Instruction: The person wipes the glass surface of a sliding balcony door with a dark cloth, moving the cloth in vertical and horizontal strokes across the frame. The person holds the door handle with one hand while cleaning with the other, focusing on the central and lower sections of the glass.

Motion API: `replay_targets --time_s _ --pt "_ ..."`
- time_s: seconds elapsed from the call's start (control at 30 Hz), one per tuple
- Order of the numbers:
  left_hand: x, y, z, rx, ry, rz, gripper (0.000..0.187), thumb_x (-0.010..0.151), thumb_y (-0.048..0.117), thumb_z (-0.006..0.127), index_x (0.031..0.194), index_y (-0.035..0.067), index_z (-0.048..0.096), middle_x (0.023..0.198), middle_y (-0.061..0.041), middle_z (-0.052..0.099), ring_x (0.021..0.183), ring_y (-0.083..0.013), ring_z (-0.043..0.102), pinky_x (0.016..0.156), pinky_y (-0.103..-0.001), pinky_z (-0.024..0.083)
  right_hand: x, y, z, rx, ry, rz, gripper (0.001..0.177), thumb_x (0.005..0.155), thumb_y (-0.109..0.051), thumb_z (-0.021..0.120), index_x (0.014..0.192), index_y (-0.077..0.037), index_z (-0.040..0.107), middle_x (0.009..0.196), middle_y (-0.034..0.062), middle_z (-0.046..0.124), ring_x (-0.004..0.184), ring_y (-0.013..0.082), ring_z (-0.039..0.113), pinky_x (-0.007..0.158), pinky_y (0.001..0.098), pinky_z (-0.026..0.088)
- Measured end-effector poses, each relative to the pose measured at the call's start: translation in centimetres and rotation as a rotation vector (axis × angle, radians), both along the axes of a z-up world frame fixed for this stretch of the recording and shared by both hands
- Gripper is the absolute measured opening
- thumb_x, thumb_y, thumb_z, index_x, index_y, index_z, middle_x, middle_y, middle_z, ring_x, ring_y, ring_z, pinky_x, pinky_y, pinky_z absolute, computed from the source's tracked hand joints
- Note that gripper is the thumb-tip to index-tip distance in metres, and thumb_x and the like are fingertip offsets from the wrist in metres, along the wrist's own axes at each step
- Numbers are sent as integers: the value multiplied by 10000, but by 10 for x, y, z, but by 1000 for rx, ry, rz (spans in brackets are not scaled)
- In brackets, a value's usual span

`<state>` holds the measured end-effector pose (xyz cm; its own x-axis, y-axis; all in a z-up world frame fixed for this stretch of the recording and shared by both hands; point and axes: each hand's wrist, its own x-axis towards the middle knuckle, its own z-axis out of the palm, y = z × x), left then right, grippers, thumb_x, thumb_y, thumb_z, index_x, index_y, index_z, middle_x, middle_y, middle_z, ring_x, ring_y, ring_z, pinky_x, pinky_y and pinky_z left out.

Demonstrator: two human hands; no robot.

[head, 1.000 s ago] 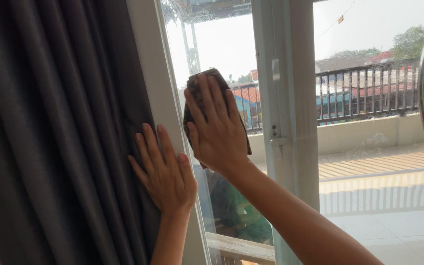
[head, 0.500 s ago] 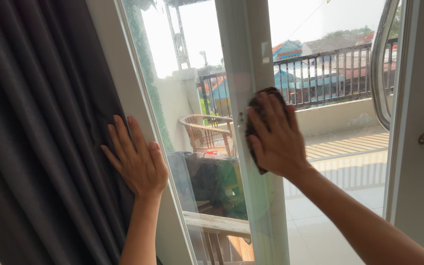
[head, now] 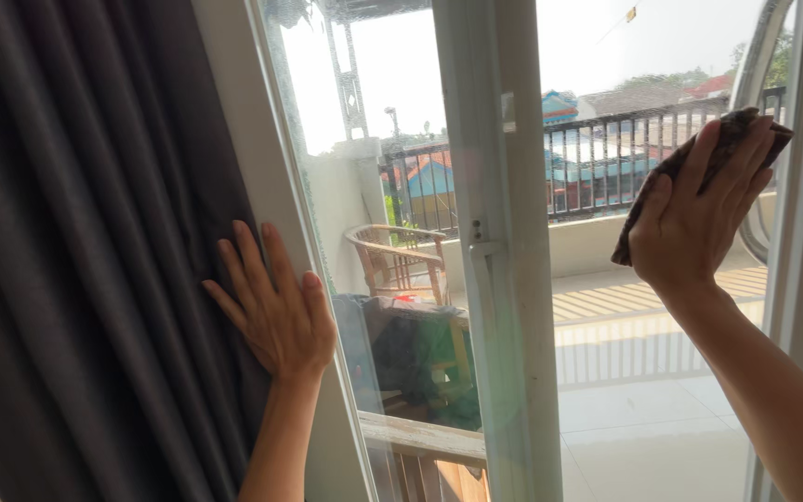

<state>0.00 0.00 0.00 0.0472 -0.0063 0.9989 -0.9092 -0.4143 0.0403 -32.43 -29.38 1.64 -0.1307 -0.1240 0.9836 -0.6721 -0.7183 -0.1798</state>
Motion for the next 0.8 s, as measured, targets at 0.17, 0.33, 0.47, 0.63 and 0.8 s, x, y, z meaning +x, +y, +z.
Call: replay_targets --time_s 0.17,0.33,0.47,0.63,0.8 --pt "3 0 0 17 13 -25 693 1098 443 142 1624 15 284 1701 -237 187 1585 -426 123 1243 -662 -9 73 50 49 -106 40 -19 666 1122 -323 344 1717 -69 186 1725 292 18 1583 503 7 1285 667 12" --pt "3 0 0 15 22 -32 688 1091 441 142 1621 27 286 1699 -226 188 1584 -415 129 1250 -644 -7 153 127 73 -207 167 147 661 1080 -315 381 1657 -3 295 1703 287 115 1563 520 54 1261 688 46" --pt "3 0 2 -1 18 -47 680 1091 435 142 1620 34 291 1699 -222 200 1587 -411 141 1254 -648 2 199 179 70 -287 238 183 645 1037 -326 438 1603 -21 387 1688 256 195 1564 480 128 1262 645 86" --pt "4 -1 0 1 21 -53 671 1096 433 162 1622 39 296 1703 -225 208 1592 -410 147 1260 -647 12 217 207 38 -345 377 309 611 996 -324 492 1560 -93 455 1676 180 277 1561 398 220 1270 576 159" --pt "5 0 1 13 12 -40 674 1101 435 163 1628 36 295 1700 -234 203 1591 -414 137 1257 -643 -3 192 192 1 -355 475 335 579 1007 -348 509 1559 -173 484 1679 112 315 1561 323 275 1276 549 180"
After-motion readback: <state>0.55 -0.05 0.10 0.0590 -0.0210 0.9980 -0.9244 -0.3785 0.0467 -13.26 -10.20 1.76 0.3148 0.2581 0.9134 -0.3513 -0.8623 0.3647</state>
